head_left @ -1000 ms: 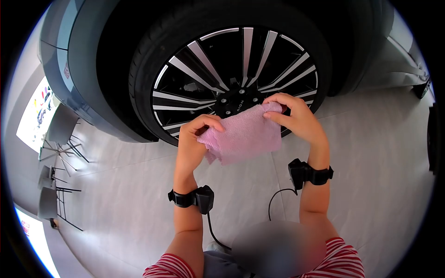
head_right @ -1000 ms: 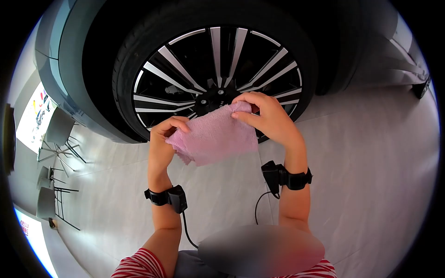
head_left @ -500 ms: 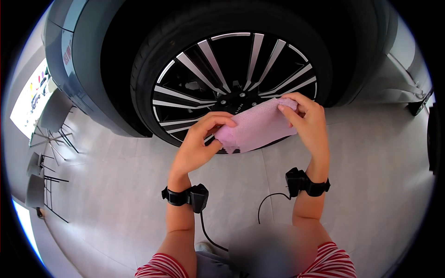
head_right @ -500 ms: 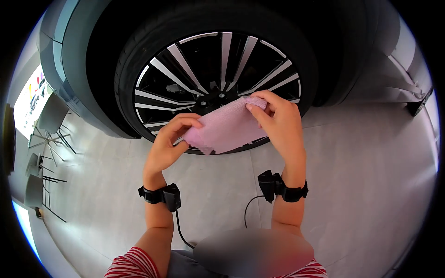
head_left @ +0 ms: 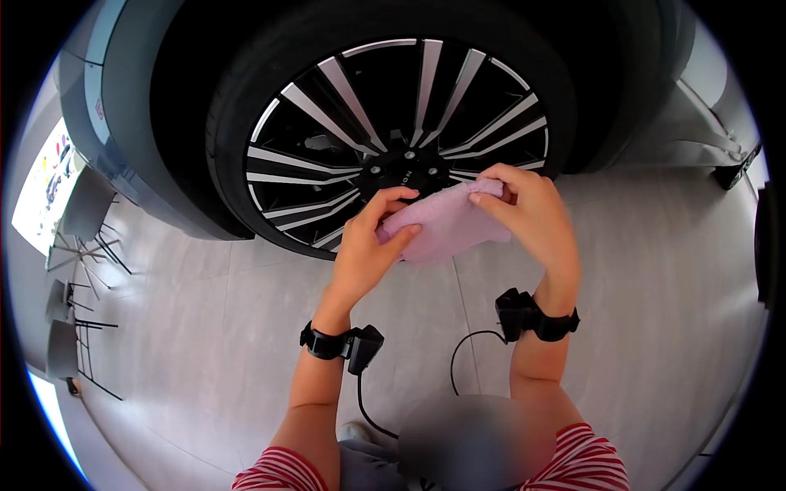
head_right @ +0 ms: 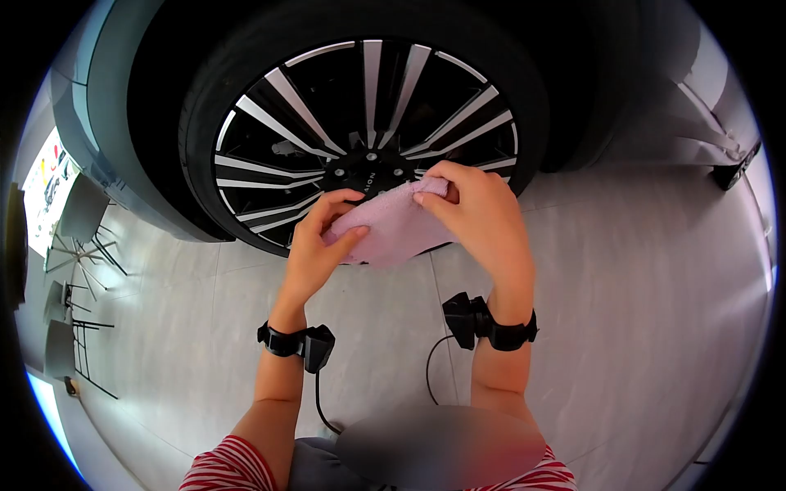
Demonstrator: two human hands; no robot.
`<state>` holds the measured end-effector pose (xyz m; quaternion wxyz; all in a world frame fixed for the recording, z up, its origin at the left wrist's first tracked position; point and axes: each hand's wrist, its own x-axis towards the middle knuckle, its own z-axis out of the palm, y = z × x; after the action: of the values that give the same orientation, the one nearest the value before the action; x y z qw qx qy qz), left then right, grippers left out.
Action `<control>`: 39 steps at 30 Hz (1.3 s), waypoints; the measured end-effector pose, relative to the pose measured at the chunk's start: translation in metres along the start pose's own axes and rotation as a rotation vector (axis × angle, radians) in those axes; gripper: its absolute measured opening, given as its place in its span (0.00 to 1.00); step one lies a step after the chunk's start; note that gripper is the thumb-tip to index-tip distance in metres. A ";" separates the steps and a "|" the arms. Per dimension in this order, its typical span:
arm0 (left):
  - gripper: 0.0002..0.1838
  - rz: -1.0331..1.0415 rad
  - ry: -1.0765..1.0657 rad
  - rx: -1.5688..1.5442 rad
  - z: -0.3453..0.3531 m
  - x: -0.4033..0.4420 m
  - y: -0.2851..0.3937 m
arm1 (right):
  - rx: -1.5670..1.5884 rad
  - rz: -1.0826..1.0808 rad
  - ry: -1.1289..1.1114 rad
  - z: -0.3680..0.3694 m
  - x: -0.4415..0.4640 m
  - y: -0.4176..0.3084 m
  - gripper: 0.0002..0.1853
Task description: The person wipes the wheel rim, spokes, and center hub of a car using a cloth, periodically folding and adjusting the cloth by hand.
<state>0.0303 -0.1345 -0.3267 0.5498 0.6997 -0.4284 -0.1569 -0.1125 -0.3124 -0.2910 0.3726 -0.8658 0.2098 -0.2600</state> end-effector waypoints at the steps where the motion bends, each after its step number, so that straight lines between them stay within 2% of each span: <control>1: 0.20 -0.017 -0.014 0.031 0.000 0.000 -0.002 | 0.005 0.000 -0.008 0.000 0.001 0.002 0.13; 4: 0.20 0.071 0.030 0.032 0.001 0.003 -0.017 | 0.053 -0.024 0.002 0.006 0.007 0.004 0.14; 8: 0.18 0.168 0.217 0.011 0.005 0.009 -0.019 | 0.179 -0.105 0.097 0.028 0.018 0.018 0.12; 18: 0.16 0.127 0.172 -0.011 0.022 0.022 -0.018 | 0.305 -0.190 0.420 0.075 0.040 0.034 0.11; 21: 0.15 0.252 0.241 0.044 0.026 0.026 -0.027 | 0.252 -0.132 0.482 0.065 0.045 0.053 0.11; 22: 0.14 0.246 0.234 0.038 0.026 0.026 -0.028 | 0.098 -0.117 0.525 0.060 0.044 0.060 0.12; 24: 0.13 0.232 0.219 0.028 0.020 0.021 -0.026 | 0.038 -0.157 0.594 0.051 0.041 0.061 0.15; 27: 0.12 0.020 0.171 0.032 0.017 0.014 -0.018 | -0.072 -0.357 0.664 0.053 0.056 0.054 0.18; 28: 0.12 0.039 0.157 0.030 0.016 0.014 -0.023 | -0.168 -0.274 0.700 0.052 0.061 0.049 0.20; 31: 0.12 -0.024 0.129 -0.042 0.016 0.009 -0.019 | 0.007 -0.172 0.665 0.028 0.065 0.011 0.20; 32: 0.12 -0.063 0.099 -0.033 0.015 0.008 -0.016 | -0.024 -0.218 0.653 0.023 0.065 0.005 0.19; 35: 0.12 0.208 0.204 0.026 0.017 0.016 -0.031 | 0.378 -0.065 0.351 0.027 0.065 0.007 0.17; 37: 0.11 0.140 0.233 -0.032 0.018 0.017 -0.022 | 0.254 -0.239 0.316 0.052 0.067 0.039 0.20; 39: 0.11 0.106 0.245 -0.075 0.020 0.020 -0.018 | 0.322 -0.172 0.236 0.062 0.058 0.040 0.20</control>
<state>0.0363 -0.1620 -0.3451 0.6311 0.6690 -0.3885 -0.0569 -0.0364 -0.3366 -0.3407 0.4554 -0.7732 0.1330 -0.4208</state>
